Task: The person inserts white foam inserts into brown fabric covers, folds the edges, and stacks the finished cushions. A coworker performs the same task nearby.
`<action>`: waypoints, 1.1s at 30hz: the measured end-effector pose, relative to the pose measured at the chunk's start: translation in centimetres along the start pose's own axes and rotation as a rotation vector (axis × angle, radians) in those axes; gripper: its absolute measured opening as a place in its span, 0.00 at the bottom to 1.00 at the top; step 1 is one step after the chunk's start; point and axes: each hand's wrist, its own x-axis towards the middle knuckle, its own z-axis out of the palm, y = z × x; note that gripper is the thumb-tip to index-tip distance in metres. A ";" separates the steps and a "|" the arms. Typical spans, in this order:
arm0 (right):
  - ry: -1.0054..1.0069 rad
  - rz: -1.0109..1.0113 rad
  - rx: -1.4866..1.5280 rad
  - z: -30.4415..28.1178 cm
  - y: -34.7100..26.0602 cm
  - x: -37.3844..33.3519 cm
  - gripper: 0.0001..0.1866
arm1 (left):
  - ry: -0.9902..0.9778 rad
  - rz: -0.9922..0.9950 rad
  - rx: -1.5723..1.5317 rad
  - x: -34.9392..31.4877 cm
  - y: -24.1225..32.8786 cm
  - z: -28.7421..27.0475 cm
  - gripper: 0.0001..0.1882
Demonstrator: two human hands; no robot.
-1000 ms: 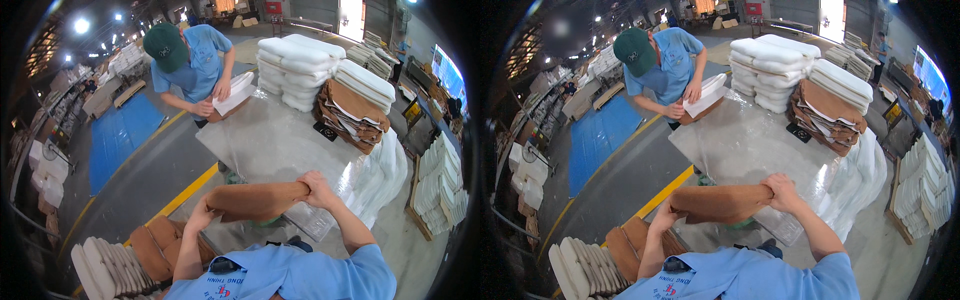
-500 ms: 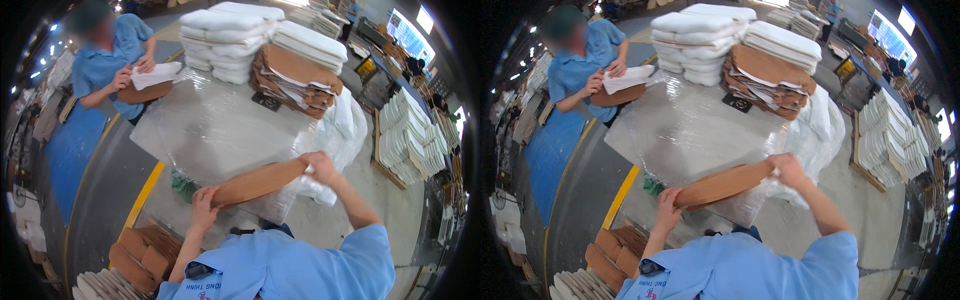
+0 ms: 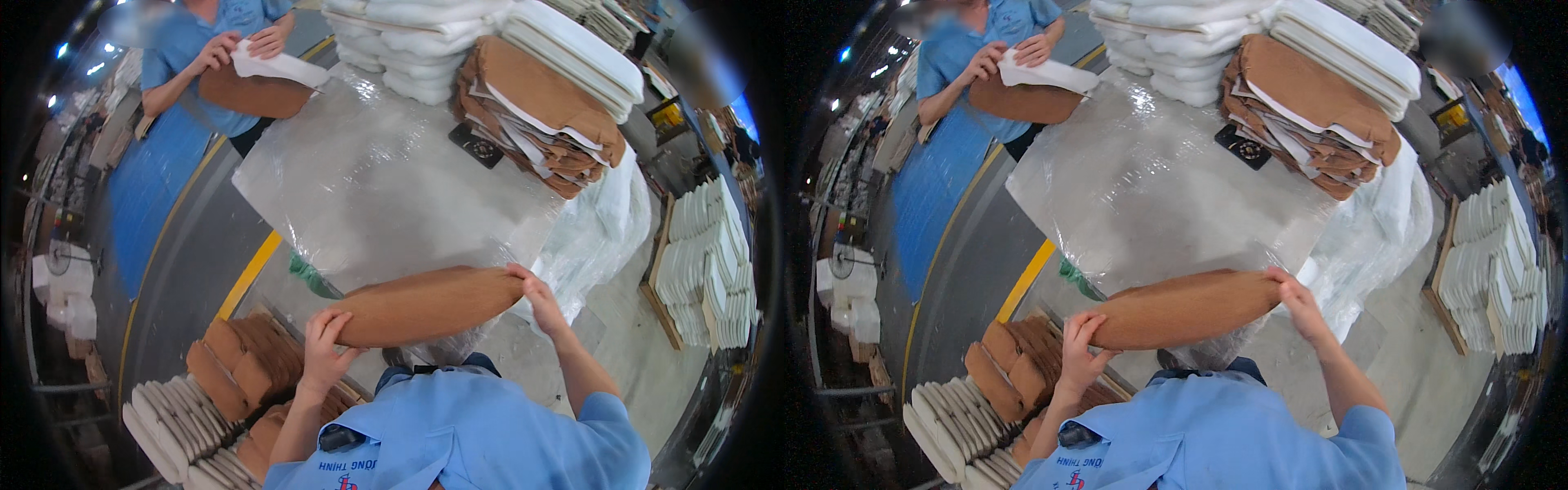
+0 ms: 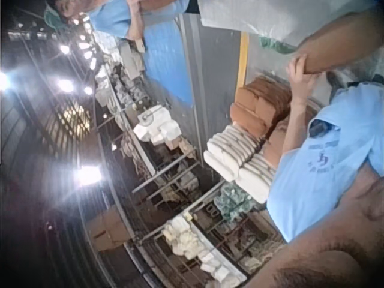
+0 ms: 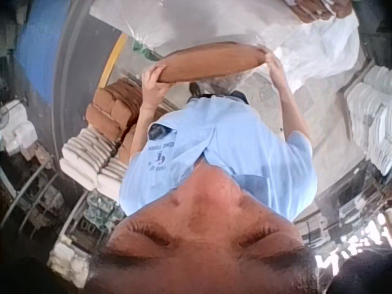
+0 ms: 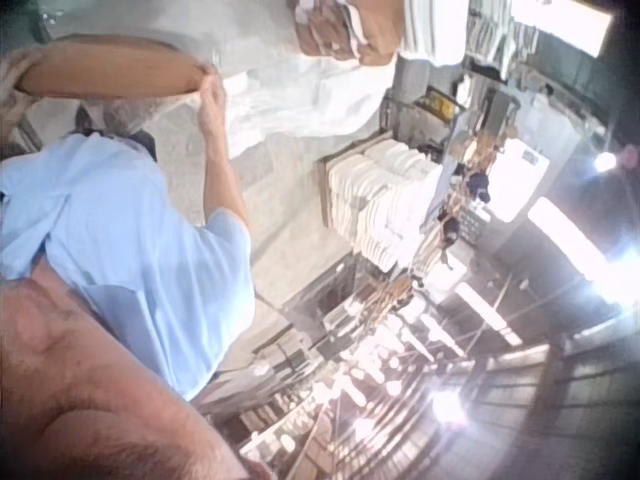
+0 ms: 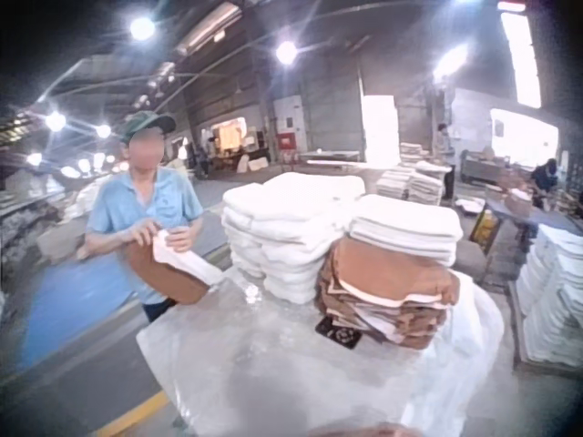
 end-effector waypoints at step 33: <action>-0.781 0.798 0.236 -0.8 -1.5 6.2 0.36 | 0.347 -1.159 -1.562 -12.9 1.1 9.6 0.33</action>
